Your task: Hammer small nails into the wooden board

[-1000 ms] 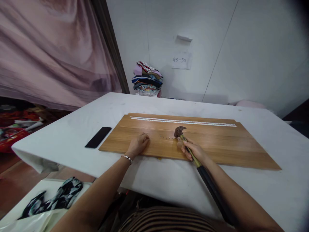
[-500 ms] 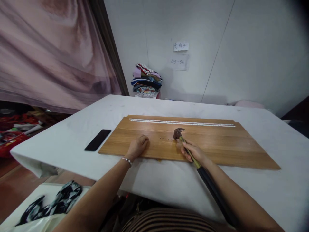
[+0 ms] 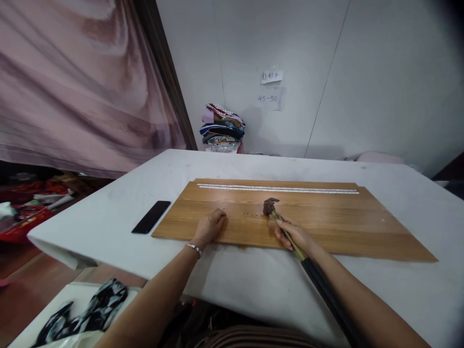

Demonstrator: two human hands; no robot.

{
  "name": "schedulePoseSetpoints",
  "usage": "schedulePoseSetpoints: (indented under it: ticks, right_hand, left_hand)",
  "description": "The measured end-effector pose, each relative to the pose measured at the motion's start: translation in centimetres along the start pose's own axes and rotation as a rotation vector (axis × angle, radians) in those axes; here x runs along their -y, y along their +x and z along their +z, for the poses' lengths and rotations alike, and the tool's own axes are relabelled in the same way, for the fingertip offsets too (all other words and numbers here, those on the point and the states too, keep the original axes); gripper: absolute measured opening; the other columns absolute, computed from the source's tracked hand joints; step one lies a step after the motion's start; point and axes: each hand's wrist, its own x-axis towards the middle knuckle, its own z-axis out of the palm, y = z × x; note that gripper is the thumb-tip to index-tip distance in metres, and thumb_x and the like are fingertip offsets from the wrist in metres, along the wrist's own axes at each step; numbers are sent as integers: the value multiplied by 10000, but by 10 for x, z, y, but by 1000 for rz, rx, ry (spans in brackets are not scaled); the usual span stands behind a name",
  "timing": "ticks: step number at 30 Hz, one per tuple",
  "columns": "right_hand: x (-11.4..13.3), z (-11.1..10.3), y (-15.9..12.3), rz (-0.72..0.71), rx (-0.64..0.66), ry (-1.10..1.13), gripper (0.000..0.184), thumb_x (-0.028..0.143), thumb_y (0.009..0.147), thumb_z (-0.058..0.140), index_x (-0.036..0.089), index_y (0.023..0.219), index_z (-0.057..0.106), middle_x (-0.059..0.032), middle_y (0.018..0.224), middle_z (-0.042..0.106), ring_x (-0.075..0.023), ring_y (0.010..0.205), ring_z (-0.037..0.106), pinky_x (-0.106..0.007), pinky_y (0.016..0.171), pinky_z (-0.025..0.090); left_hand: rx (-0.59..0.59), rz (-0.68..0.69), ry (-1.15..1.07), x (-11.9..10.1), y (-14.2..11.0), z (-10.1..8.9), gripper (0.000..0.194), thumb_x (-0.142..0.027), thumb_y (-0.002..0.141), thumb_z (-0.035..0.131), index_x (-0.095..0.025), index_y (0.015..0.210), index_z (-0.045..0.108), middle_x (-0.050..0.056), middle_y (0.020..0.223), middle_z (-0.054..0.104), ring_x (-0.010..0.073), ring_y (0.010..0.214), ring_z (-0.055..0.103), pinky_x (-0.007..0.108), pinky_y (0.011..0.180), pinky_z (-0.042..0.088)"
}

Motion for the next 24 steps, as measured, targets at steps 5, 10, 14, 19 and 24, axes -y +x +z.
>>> schedulePoseSetpoints:
  ticks: [5,10,14,19,24]
  right_hand:
    - [0,-1,0,-2,13,23,493,518,771,659,195,1126,544,71,565,597,-53,272,376,-167,259,288]
    - [0,0,0,-4,5,8,479,523,773,651,198,1108,544,72,575,598,-52,273,378,-168,258,287]
    - [-1,0,1,1,14,-10,470,546,742,667,193,1028,545,71,562,592,-51,270,377,-168,257,283]
    - [-1,-2,0,-24,8,14,471,532,753,663,196,1055,530,65,570,610,-52,273,385,-164,264,290]
    - [-2,-1,0,-13,16,6,437,521,761,660,196,1027,539,63,576,610,-49,274,387,-163,266,287]
  left_hand:
    - [-35,41,-15,4,1,2,157,-222,899,500,-219,899,657,30,954,687,164,864,647,265,777,491]
    - [-32,36,-18,2,0,1,153,-221,903,501,-216,908,653,34,973,686,166,876,646,270,781,485]
    - [-13,9,-1,-2,-1,-1,153,-211,902,499,-210,909,652,34,959,679,162,860,641,265,768,475]
    - [-13,18,-7,-4,0,-2,148,-209,893,505,-206,909,652,35,959,670,166,878,637,265,780,472]
    - [-19,31,-15,-2,0,-2,143,-218,884,508,-214,898,650,26,932,668,164,854,637,264,766,478]
